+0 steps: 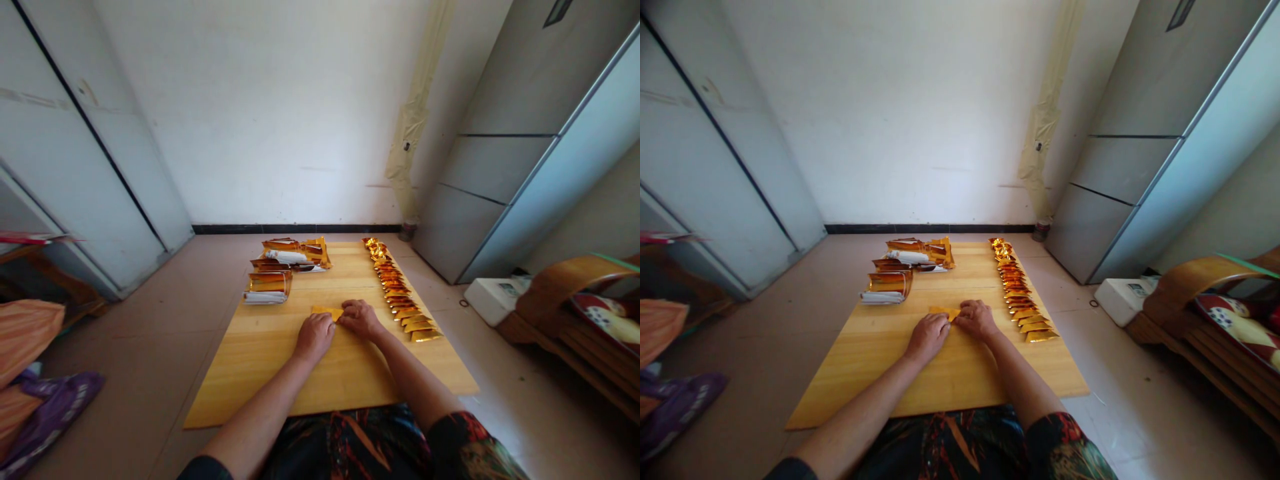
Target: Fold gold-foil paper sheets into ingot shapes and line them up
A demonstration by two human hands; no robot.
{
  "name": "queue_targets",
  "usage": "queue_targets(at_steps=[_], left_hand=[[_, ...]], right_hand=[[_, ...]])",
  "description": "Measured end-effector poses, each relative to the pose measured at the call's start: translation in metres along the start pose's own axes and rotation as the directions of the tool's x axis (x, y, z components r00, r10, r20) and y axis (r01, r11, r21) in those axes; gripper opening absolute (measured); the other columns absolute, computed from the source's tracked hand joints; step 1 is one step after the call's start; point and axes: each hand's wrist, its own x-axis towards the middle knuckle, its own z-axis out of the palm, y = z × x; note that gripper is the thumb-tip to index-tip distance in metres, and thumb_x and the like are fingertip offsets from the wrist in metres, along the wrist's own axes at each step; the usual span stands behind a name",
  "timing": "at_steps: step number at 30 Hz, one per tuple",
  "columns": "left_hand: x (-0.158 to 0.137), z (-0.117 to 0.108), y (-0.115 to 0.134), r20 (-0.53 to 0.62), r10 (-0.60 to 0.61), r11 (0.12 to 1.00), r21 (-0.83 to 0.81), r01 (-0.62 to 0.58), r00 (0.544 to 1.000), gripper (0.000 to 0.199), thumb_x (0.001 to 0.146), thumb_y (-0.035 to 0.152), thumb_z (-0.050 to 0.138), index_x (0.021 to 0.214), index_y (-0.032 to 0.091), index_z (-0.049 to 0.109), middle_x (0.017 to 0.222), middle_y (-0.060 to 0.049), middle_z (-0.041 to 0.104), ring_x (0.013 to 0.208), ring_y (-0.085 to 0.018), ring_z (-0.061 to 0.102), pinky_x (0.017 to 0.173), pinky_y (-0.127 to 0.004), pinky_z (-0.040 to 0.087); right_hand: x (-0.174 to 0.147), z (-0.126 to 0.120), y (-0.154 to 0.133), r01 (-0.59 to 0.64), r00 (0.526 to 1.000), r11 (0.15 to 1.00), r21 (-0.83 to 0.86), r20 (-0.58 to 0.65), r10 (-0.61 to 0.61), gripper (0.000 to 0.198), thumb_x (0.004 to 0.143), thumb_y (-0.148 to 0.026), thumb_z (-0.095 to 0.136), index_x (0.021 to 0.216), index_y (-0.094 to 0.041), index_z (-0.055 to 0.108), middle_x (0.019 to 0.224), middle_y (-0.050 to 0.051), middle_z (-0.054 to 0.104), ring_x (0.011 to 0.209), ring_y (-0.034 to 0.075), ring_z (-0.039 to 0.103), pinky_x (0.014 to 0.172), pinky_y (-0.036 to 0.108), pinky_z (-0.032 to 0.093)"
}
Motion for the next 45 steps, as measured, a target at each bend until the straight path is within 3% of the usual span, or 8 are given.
queue_targets(at_steps=[6, 12, 21, 32, 38, 45], left_hand=[[-0.001, -0.004, 0.004, -0.013, -0.043, 0.999, 0.003, 0.043, 0.999, 0.013, 0.082, 0.012, 0.049, 0.079, 0.018, 0.059, 0.084, -0.004, 0.065, 0.084, -0.018, 0.058, 0.078, -0.029, 0.044], [-0.004, -0.004, 0.003, 0.009, 0.012, 1.0, -0.014, -0.012, 1.0, 0.014, 0.078, 0.009, 0.051, 0.076, 0.019, 0.061, 0.095, -0.005, 0.066, 0.092, -0.019, 0.059, 0.082, -0.031, 0.045], [-0.006, -0.008, 0.007, 0.018, 0.025, 1.0, 0.013, -0.026, 1.0, 0.015, 0.08, 0.011, 0.052, 0.081, 0.021, 0.064, 0.096, -0.005, 0.066, 0.094, -0.02, 0.06, 0.084, -0.033, 0.045], [-0.007, 0.002, 0.002, -0.009, -0.014, 1.0, 0.021, 0.014, 1.0, 0.012, 0.081, 0.01, 0.049, 0.078, 0.018, 0.058, 0.102, -0.007, 0.067, 0.095, -0.02, 0.061, 0.084, -0.033, 0.044], [-0.008, 0.0, 0.002, -0.012, -0.023, 1.0, 0.0, 0.023, 1.0, 0.014, 0.08, 0.007, 0.048, 0.079, 0.019, 0.055, 0.087, -0.005, 0.067, 0.087, -0.019, 0.061, 0.079, -0.031, 0.044], [-0.009, -0.006, 0.003, 0.017, 0.013, 1.0, -0.026, -0.012, 1.0, 0.016, 0.079, 0.006, 0.045, 0.076, 0.02, 0.054, 0.089, -0.005, 0.066, 0.09, -0.018, 0.061, 0.08, -0.03, 0.045]], right_hand=[[-0.001, 0.001, 0.002, -0.021, 1.0, 0.999, 0.043, 0.01, 0.021, 0.01, 0.075, -0.032, 0.065, 0.078, -0.029, 0.074, 0.111, 0.001, 0.065, 0.102, 0.02, 0.057, 0.091, 0.034, 0.042], [-0.004, 0.005, 0.009, 0.029, 1.0, 0.999, 0.025, -0.012, -0.029, 0.012, 0.07, -0.022, 0.068, 0.078, -0.029, 0.074, 0.113, 0.002, 0.064, 0.103, 0.021, 0.057, 0.091, 0.035, 0.042], [-0.008, 0.003, 0.008, 0.059, 0.998, 0.998, 0.025, 0.0, -0.059, 0.009, 0.073, -0.028, 0.069, 0.079, -0.03, 0.075, 0.117, 0.002, 0.062, 0.104, 0.021, 0.057, 0.091, 0.035, 0.042], [0.001, -0.001, -0.006, -0.005, 1.0, 0.998, -0.057, 0.01, 0.005, 0.011, 0.077, -0.034, 0.065, 0.076, -0.026, 0.073, 0.11, 0.001, 0.066, 0.098, 0.021, 0.057, 0.086, 0.034, 0.042], [0.002, -0.001, -0.018, -0.013, 0.999, 0.993, -0.115, 0.038, 0.018, 0.013, 0.082, -0.028, 0.058, 0.082, -0.022, 0.069, 0.111, 0.003, 0.064, 0.099, 0.021, 0.054, 0.084, 0.034, 0.037], [0.001, -0.001, -0.022, 0.015, 0.999, 0.991, -0.135, 0.044, -0.01, 0.01, 0.083, -0.028, 0.059, 0.083, -0.021, 0.065, 0.107, 0.004, 0.063, 0.098, 0.019, 0.052, 0.081, 0.033, 0.033]])
